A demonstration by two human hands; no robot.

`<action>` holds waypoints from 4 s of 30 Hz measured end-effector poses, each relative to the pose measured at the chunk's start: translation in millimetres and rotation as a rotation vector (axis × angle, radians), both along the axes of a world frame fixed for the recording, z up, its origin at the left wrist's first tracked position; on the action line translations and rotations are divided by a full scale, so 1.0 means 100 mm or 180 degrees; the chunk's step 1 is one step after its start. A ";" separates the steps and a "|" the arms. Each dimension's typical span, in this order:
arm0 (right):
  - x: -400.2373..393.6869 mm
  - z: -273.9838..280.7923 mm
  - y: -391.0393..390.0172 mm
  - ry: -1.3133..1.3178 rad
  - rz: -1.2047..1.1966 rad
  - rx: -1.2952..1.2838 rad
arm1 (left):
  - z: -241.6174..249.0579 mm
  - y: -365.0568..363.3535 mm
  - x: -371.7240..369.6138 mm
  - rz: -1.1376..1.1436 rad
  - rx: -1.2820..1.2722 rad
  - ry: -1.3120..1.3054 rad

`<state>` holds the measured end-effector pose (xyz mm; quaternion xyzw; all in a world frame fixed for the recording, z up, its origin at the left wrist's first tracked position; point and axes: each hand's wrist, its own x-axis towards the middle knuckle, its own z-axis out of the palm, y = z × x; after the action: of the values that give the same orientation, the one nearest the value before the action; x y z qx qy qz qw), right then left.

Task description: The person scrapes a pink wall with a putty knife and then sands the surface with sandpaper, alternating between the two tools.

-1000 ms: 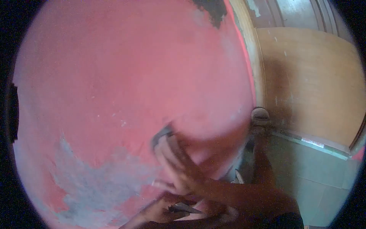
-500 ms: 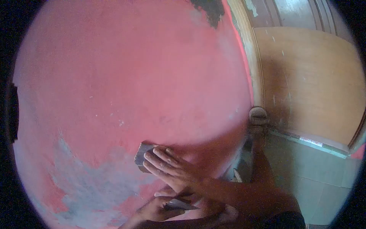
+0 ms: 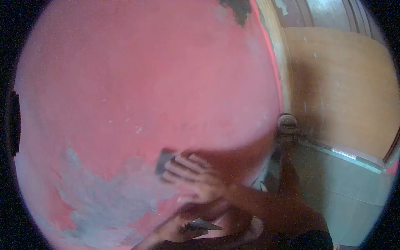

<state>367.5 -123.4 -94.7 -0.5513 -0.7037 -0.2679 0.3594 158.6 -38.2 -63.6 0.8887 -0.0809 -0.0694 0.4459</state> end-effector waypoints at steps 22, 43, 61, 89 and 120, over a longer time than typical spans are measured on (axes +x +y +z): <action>-0.19 0.17 -0.07 0.0955 -0.0461 0.0428 | -0.04 -0.02 0.02 0.0034 -0.0357 -0.0376; 0.43 -0.16 -0.07 0.0599 -0.0959 0.0248 | -0.08 -0.04 -0.09 0.0209 -0.0370 0.0420; -0.16 0.13 -0.12 0.0662 -0.0224 0.0231 | -0.19 -0.04 0.06 0.0008 -0.0320 -0.0253; -0.06 -0.02 -0.09 0.0159 -0.0001 0.0016 | -0.15 -0.10 0.07 0.0070 -0.0448 -0.0220; 0.39 -0.23 -0.12 0.0896 -0.1399 0.0332 | -0.12 -0.03 0.03 -0.0221 -0.0349 0.0057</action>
<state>406.5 -135.0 -117.9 -0.7034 -0.4953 -0.2961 0.4149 161.5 -41.6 -75.1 0.8590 -0.1114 -0.0882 0.4919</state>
